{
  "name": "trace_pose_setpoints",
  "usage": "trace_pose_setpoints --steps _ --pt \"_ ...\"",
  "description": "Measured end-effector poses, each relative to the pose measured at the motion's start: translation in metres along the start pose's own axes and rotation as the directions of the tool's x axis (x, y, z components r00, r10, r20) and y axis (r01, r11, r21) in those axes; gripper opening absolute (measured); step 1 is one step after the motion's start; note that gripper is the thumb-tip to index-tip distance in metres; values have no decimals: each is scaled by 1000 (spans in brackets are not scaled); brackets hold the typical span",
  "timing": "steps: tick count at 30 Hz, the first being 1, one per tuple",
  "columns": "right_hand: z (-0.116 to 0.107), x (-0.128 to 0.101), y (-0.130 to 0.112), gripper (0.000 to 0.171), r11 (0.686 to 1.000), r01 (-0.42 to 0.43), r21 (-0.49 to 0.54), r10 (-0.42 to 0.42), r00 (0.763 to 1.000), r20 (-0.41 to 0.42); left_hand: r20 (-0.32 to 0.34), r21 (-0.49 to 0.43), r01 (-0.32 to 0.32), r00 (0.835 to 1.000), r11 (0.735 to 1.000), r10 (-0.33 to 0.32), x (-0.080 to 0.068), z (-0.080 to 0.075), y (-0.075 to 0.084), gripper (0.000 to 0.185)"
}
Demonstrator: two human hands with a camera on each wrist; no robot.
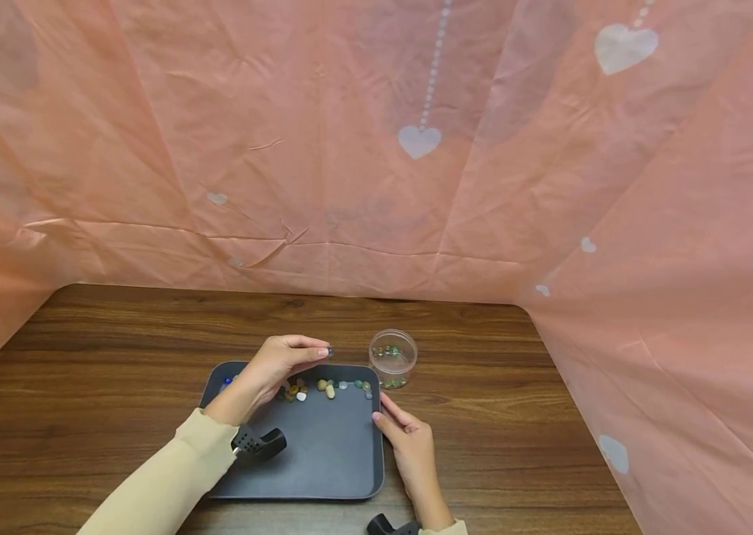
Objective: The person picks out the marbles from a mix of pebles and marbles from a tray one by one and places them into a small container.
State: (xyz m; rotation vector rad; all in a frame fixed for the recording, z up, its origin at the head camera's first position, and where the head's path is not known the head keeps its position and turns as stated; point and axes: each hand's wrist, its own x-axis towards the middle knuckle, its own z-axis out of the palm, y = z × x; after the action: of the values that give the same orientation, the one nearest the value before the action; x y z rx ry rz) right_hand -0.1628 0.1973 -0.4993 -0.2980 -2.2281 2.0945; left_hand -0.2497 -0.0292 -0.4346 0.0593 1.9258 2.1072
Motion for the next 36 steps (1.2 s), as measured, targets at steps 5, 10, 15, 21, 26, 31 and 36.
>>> trace_pose_setpoints --steps 5,10,15,21,26,31,36 --pt "-1 0 0 41 1000 -2 2 2 1000 4 30 -14 -15 999 1000 16 7 20 5 26" --pt "0 0 -1 40 1000 5 -5 -5 1000 6 70 -7 -60 996 998 60 15 40 9 26" --pt "0 0 -1 40 1000 11 -16 -11 1000 7 67 99 -149 988 984 143 24 61 13 22" --pt "0 0 0 39 1000 14 -20 -14 1000 15 25 465 -292 948 836 317 28 83 14 11" --pt "0 1 -2 39 1000 15 -20 -15 1000 9 47 635 -343 911 692 409 30 97 8 6" --pt "0 1 -1 39 1000 7 -11 -7 1000 19 79 750 -327 907 575 413 28 105 2 8" --pt "0 1 0 39 1000 11 -5 -11 1000 17 101 796 -332 897 506 430 29 107 0 10"
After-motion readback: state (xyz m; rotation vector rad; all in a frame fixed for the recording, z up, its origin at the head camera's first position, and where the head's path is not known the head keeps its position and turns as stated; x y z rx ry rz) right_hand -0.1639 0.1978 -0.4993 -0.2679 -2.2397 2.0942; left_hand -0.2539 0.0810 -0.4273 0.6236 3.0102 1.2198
